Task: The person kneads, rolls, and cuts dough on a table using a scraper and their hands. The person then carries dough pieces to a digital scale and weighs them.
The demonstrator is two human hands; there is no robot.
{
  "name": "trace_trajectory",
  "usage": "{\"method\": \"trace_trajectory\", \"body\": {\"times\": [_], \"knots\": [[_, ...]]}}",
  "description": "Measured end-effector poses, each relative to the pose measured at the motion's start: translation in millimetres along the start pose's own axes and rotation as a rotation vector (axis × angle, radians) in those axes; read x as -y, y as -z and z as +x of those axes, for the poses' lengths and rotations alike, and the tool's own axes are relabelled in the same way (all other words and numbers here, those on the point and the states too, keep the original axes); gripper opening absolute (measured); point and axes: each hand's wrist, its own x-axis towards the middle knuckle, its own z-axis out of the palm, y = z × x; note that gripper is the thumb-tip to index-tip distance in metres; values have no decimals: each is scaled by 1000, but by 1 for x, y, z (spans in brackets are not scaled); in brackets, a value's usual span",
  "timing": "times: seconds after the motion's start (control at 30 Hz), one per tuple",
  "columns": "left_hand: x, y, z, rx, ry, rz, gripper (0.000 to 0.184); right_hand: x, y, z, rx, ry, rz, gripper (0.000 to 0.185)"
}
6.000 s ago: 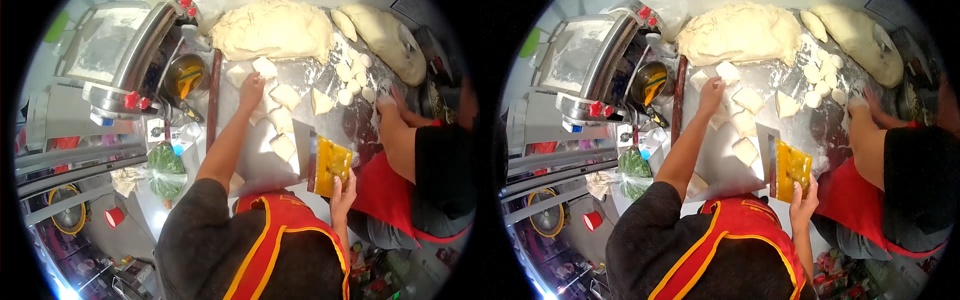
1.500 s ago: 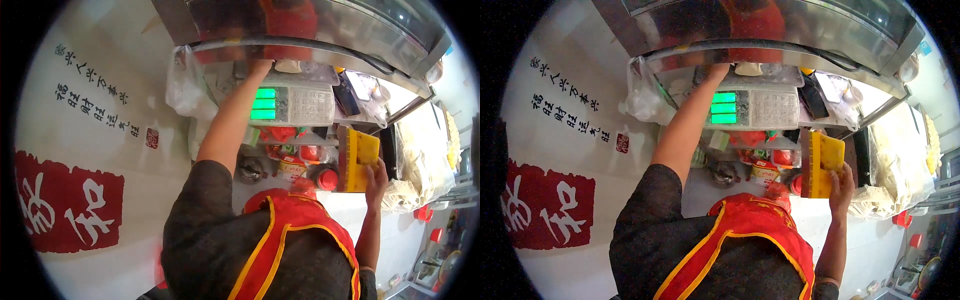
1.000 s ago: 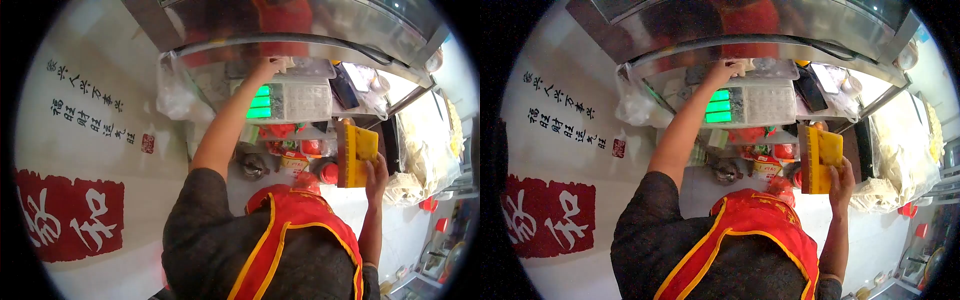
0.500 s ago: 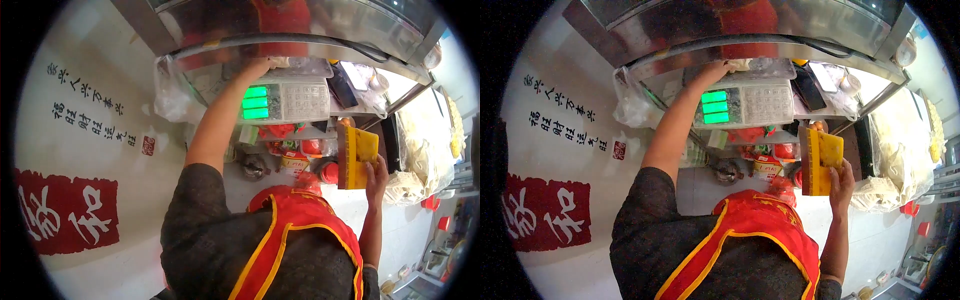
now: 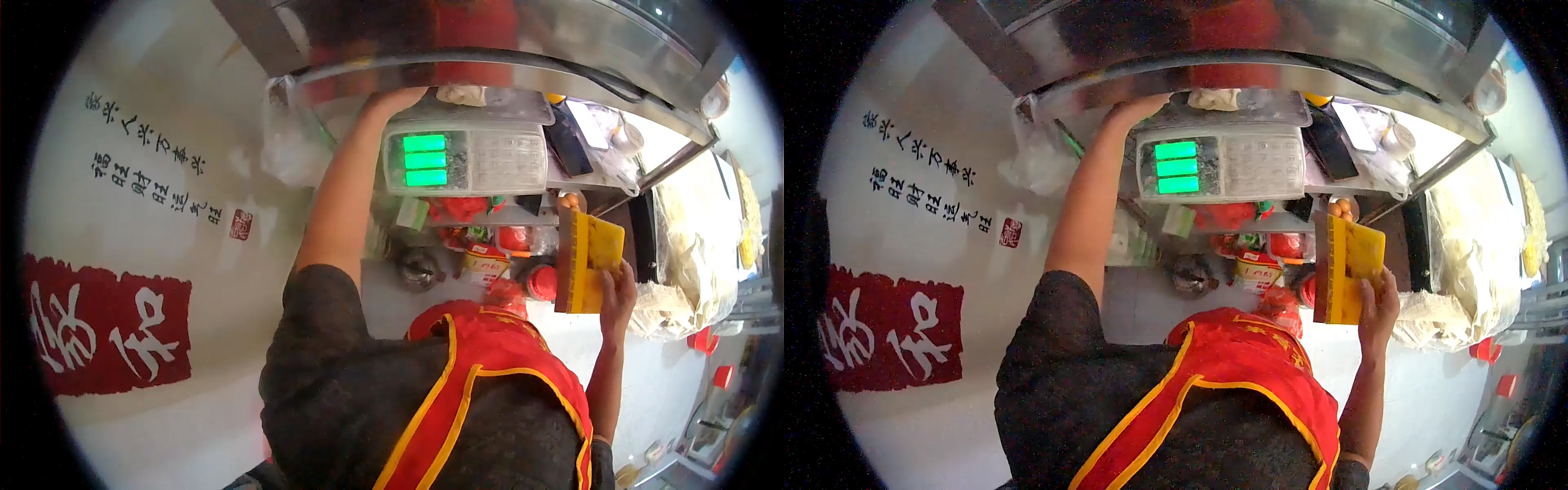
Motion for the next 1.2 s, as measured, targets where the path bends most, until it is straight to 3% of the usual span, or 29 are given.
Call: {"method": "trace_trajectory", "body": {"times": [0.17,0.27,0.57,0.67,0.73,0.93,1.0,1.1,1.13,1.2], "knots": [[-11,5,-9,-53,20,-152,64,6,-5,2,30,-14,-20,29],[-19,13,-6,224,124,-402,74,7,-9,3,34,-36,95,29],[4,-51,23,156,36,-433,94,-1,-7,2,16,-22,83,28],[-54,24,7,405,116,-281,91,-3,-5,-1,16,-35,65,28],[-53,14,6,392,116,-253,86,-4,-5,-2,16,-17,128,29],[-26,-61,8,68,190,-225,73,-15,-3,-8,-49,-23,84,30],[-20,-62,6,119,208,-331,68,-33,1,-10,-80,-9,31,31],[-64,-15,7,502,187,-640,52,-30,18,-19,-156,-75,92,29],[-54,-23,13,509,139,-592,58,-38,29,-21,-181,3,-177,28],[-74,-25,8,306,130,-337,53,-36,44,-33,-278,-13,-173,28]]}}
